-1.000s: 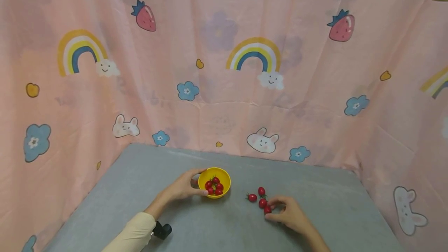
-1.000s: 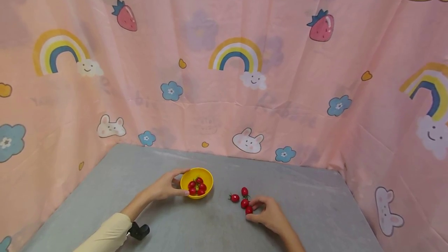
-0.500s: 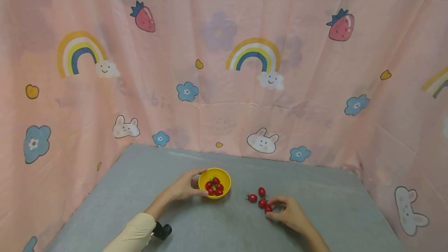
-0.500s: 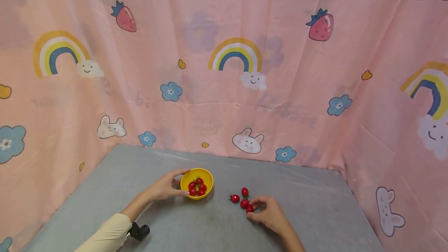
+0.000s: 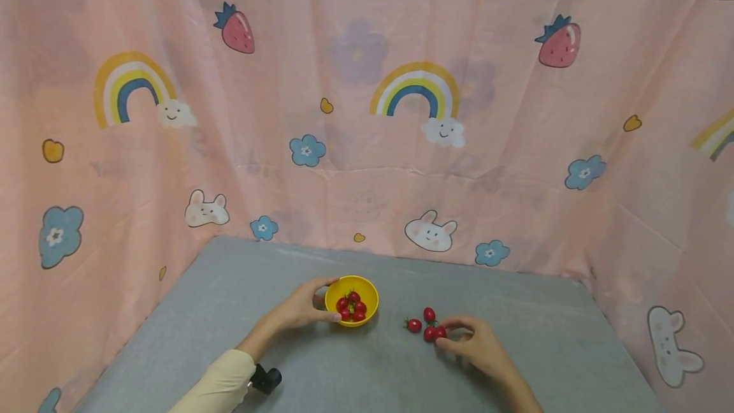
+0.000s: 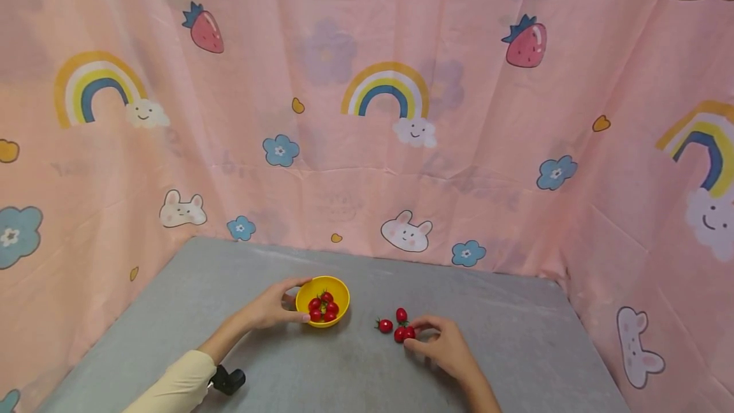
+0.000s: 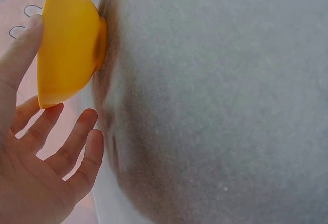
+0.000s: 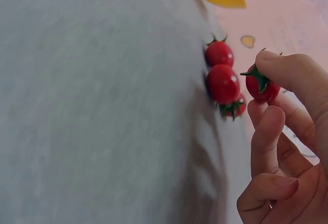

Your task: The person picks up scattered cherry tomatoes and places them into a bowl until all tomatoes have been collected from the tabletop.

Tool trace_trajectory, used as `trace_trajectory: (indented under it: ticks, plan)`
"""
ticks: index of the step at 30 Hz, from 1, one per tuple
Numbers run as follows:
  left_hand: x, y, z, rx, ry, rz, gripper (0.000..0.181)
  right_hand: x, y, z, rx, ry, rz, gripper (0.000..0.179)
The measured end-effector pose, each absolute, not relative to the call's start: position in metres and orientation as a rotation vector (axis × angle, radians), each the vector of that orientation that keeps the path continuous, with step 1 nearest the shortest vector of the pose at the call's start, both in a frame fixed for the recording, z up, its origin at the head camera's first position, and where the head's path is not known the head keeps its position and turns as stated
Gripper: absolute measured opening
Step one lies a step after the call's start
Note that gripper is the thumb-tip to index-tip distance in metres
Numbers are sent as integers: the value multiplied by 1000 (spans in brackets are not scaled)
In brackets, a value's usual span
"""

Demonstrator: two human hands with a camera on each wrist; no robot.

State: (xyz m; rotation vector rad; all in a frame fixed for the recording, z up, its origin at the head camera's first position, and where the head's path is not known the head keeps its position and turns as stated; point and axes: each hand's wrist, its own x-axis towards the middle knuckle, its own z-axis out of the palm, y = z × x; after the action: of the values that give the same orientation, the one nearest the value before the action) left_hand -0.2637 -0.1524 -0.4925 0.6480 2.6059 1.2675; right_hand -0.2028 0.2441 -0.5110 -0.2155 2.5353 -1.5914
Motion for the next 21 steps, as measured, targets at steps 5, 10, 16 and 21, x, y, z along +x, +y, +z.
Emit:
trace_trajectory:
  ticks: [5, 10, 16, 21]
  plan:
    - [-264, -152, -493, 643, 2603, 1270, 77, -204, 233, -502, -164, 2530, -1640, 35]
    - [-264, -152, -493, 642, 2607, 1265, 77, -207, 222, -498, -142, 2518, -1697, 33]
    - [-264, -152, -493, 648, 2603, 1269, 77, -213, 209, -500, -161, 2495, -1776, 32]
    - [-264, -153, -494, 650, 2597, 1279, 77, -218, 196, -500, -161, 2504, -1807, 32]
